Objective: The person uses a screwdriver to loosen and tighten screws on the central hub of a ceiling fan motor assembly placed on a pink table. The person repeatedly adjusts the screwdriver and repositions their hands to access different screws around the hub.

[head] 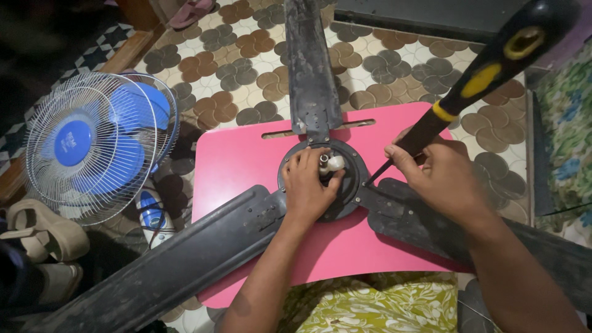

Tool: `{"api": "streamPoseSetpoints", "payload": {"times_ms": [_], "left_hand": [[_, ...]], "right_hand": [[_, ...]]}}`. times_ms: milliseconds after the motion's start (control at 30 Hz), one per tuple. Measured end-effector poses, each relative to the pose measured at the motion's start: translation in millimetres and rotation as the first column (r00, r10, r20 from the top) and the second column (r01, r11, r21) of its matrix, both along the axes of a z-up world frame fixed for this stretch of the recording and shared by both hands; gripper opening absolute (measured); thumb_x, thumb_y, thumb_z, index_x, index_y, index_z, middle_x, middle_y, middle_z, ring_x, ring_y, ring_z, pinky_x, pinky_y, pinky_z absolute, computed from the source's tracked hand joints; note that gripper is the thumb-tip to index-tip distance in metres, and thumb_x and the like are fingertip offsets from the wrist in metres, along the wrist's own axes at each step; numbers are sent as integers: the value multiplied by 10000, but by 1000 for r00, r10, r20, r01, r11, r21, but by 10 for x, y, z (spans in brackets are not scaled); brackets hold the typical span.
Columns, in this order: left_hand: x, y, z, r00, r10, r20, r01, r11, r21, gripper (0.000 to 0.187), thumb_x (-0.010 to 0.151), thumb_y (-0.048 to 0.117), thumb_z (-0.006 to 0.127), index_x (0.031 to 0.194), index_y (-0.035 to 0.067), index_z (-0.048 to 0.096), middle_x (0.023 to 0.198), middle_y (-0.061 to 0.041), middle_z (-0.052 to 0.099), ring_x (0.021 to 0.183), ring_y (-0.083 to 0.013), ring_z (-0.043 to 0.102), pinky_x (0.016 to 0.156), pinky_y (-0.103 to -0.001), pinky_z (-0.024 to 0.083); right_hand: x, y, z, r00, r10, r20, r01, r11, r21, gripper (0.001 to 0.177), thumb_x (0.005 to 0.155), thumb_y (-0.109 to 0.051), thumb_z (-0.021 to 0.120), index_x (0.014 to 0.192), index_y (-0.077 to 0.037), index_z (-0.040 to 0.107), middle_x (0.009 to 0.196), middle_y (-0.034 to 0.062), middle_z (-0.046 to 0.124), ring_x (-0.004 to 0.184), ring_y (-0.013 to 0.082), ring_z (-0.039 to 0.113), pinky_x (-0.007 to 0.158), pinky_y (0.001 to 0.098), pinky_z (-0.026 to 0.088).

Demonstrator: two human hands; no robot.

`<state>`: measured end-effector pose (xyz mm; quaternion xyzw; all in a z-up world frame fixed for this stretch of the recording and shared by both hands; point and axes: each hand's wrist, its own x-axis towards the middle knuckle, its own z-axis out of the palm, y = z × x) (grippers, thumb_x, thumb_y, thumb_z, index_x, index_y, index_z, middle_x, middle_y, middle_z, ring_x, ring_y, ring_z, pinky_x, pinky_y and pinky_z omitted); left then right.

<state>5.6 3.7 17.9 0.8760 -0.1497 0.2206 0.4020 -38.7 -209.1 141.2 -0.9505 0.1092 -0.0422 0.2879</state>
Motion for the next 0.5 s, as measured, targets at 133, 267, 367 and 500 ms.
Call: {"api": "streamPoseSetpoints", "payload": {"times_ms": [133, 267, 367, 500], "left_hand": [[-8, -7, 3, 1000, -6, 3, 6, 1000, 11, 495, 765, 293, 827, 1199, 131, 652, 1238, -75, 652, 1246, -338, 543, 1053, -524, 344], [-4, -14, -9, 1000, -4, 6, 4, 999, 34, 504, 771, 305, 828, 1208, 129, 649, 1234, -78, 650, 1263, -340, 537, 1058, -531, 337], [-3, -16, -22, 1000, -2, 20, 1, 999, 40, 504, 783, 311, 824, 1214, 123, 643, 1241, -80, 647, 1279, -341, 532, 1066, -531, 337], [4, -21, -33, 1000, -3, 7, 2, 998, 63, 527, 765, 308, 820, 1222, 115, 641, 1247, -95, 638, 1275, -349, 518, 1061, -534, 333]], "right_hand": [[5, 18, 6, 996, 69, 54, -71, 997, 33, 469, 911, -521, 667, 1038, -86, 787, 741, 101, 739, 627, 206, 681, 613, 365, 523], [18, 34, 17, 999, 52, -2, -52, 998, 44, 433, 926, -481, 682, 1061, -80, 778, 769, 118, 748, 651, 219, 681, 633, 364, 523], [32, 37, 21, 985, 145, 90, -151, 986, 69, 365, 927, -409, 697, 1053, -75, 773, 818, 100, 762, 676, 201, 701, 645, 352, 539], [23, 51, 9, 910, 307, 280, -340, 937, 76, 264, 902, -295, 718, 1021, -61, 751, 892, 79, 772, 765, 176, 738, 630, 335, 558]]}}
